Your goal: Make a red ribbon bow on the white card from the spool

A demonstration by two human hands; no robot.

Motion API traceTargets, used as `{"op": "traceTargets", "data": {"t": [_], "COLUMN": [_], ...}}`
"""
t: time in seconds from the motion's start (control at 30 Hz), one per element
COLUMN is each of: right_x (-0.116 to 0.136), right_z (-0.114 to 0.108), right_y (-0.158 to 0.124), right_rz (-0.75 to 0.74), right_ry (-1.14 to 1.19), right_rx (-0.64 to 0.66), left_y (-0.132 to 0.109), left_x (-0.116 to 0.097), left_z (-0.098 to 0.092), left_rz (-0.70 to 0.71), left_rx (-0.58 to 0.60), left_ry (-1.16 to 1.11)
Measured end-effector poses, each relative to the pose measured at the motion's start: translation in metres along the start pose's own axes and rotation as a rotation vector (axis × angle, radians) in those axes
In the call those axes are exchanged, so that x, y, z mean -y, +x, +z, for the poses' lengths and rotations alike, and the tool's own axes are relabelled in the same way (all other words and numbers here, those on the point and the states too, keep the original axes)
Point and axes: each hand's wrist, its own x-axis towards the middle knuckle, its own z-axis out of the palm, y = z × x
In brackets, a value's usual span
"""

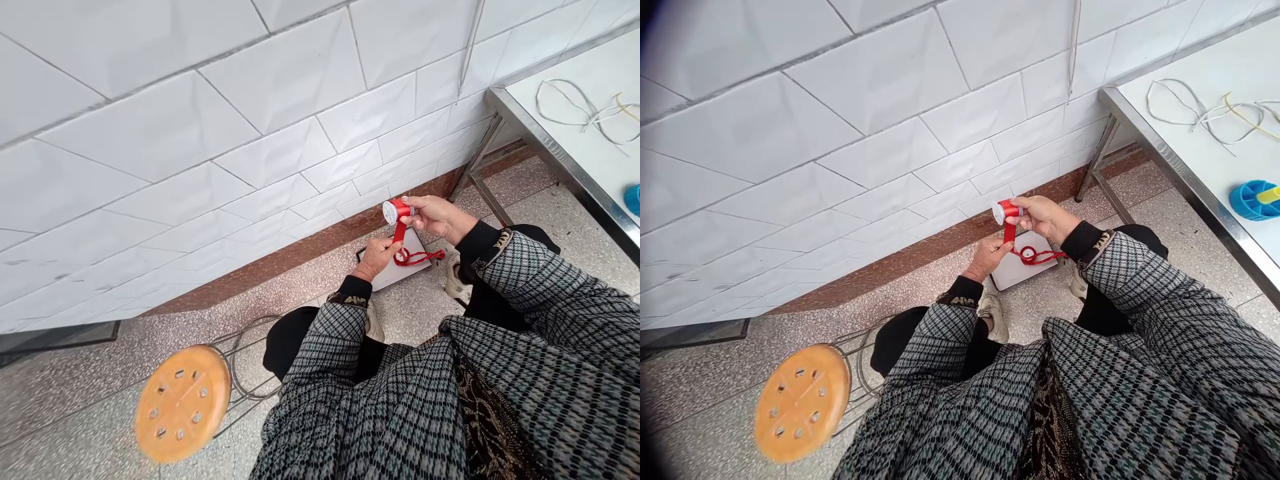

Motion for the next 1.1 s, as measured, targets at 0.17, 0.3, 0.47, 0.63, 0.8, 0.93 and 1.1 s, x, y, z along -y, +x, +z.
{"op": "traceTargets", "data": {"t": [0.17, 0.3, 0.47, 0.63, 0.8, 0.93, 1.1], "right_x": [-0.008, -0.008, -0.016, -0.029, -0.033, -0.036, -0.043], "right_z": [-0.003, -0.005, -0.002, 0.003, 0.002, -0.005, -0.012], "right_y": [0.001, 0.004, 0.006, 0.009, 0.017, 0.024, 0.028], "right_rz": [-0.071, -0.162, -0.200, -0.175, -0.174, -0.199, -0.184], "right_ry": [0.027, -0.030, -0.080, -0.071, -0.036, -0.015, -0.021], "right_rx": [0.028, -0.021, -0.063, -0.116, -0.178, -0.151, -0.054], "left_y": [-0.004, -0.009, -0.013, -0.015, -0.018, -0.017, -0.013], "left_x": [-0.013, -0.030, -0.049, -0.059, -0.067, -0.066, -0.063], "left_z": [0.007, 0.004, 0.004, 0.011, 0.011, 0.007, -0.004], "left_rz": [-0.029, -0.029, -0.004, -0.003, 0.123, 0.151, 0.200], "left_rx": [0.050, 0.089, 0.203, 0.218, 0.099, -0.114, -0.369], "left_ry": [-0.141, -0.266, -0.306, -0.321, -0.250, -0.226, -0.170]}}
